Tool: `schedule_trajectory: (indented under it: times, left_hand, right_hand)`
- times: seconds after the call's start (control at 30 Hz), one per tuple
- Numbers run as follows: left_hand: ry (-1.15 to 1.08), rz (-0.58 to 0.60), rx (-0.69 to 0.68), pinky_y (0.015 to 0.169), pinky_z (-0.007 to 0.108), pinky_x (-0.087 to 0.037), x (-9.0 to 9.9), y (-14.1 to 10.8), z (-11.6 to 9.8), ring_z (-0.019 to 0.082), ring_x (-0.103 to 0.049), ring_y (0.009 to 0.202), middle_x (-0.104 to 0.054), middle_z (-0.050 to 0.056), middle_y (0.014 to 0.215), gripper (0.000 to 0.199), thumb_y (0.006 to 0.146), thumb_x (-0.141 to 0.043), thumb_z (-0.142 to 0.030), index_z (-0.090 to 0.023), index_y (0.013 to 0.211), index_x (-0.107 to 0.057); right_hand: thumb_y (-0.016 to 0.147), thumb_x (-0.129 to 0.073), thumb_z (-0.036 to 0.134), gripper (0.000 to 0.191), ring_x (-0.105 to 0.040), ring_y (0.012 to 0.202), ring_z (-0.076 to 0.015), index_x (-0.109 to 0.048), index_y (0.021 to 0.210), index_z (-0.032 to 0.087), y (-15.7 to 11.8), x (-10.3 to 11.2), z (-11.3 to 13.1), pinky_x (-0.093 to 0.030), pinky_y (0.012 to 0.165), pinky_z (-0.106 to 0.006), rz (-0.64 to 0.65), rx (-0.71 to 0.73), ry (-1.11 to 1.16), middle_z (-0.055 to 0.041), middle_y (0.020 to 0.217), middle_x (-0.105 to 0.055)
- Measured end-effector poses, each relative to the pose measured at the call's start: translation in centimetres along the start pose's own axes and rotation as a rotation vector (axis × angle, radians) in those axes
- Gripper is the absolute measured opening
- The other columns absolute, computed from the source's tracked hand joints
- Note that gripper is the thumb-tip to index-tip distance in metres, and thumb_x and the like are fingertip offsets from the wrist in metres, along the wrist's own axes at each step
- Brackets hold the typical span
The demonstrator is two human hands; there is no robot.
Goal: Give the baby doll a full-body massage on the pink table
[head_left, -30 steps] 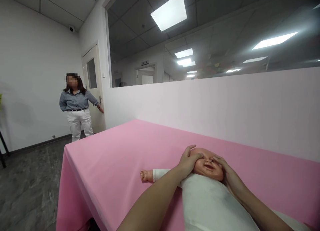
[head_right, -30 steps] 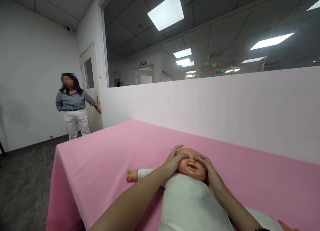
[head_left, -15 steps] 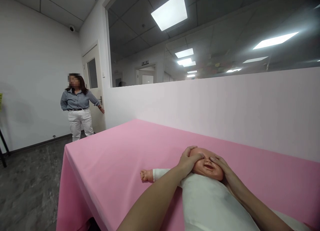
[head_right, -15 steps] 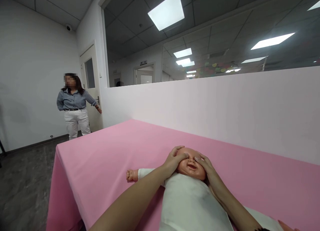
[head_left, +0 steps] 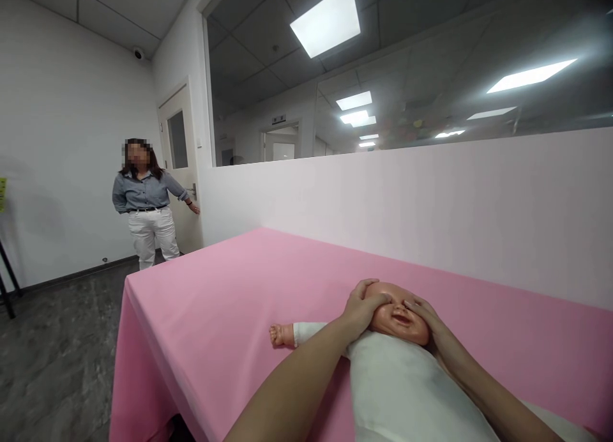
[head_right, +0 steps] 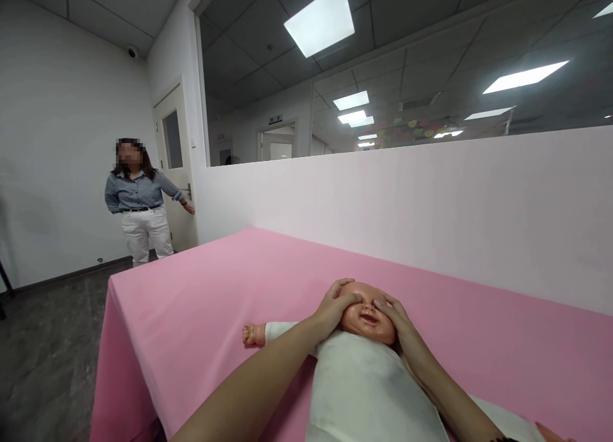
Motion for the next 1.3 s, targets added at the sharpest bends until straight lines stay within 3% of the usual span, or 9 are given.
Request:
schedule_trajectory:
  times: [0.53, 0.93, 1.3]
  left_hand:
    - [-0.056, 0.009, 0.004, 0.113, 0.047, -0.042, 0.1, 0.9, 0.8, 0.029, -0.058, 0.118, -0.065, 0.008, 0.122, 0.054, 0.070, -0.077, -0.035, -0.023, 0.121, -0.064]
    - [-0.090, 0.030, -0.015, 0.110, 0.048, -0.044, 0.2, 1.2, 1.3, 0.028, -0.059, 0.114, -0.066, 0.007, 0.119, 0.051, 0.073, -0.069, -0.033, -0.022, 0.122, -0.063]
    - [-0.063, 0.026, -0.006, 0.112, 0.048, -0.043, 0.1, 0.3, 0.3, 0.030, -0.058, 0.119, -0.064, 0.009, 0.124, 0.058, 0.068, -0.080, -0.037, -0.023, 0.122, -0.064]
  right_hand:
    - [0.070, -0.081, 0.042, 0.040, -0.070, 0.104, -0.0227, -0.069, 0.105, 0.028, 1.1, 0.7, -1.0, -0.063, 0.072, -0.023, 0.023, -0.009, 0.035, -0.0011, 0.109, -0.074]
    - [0.060, -0.081, 0.032, 0.046, -0.071, 0.093, -0.0255, -0.069, 0.105, 0.028, -0.7, -0.1, 0.8, -0.063, 0.068, -0.028, 0.042, -0.127, 0.194, -0.0033, 0.102, -0.074]
    - [0.062, -0.076, 0.034, 0.042, -0.071, 0.100, -0.0318, -0.066, 0.103, 0.030, -2.1, -0.8, 1.7, -0.062, 0.084, -0.038, 0.048, -0.130, 0.183, -0.0043, 0.094, -0.073]
Point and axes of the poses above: each hand's wrist, its own y-axis towards the middle knuckle, its own x-axis out of the back of the hand, z = x × y, the point moved 1 cm from there along y, towards the middle knuckle
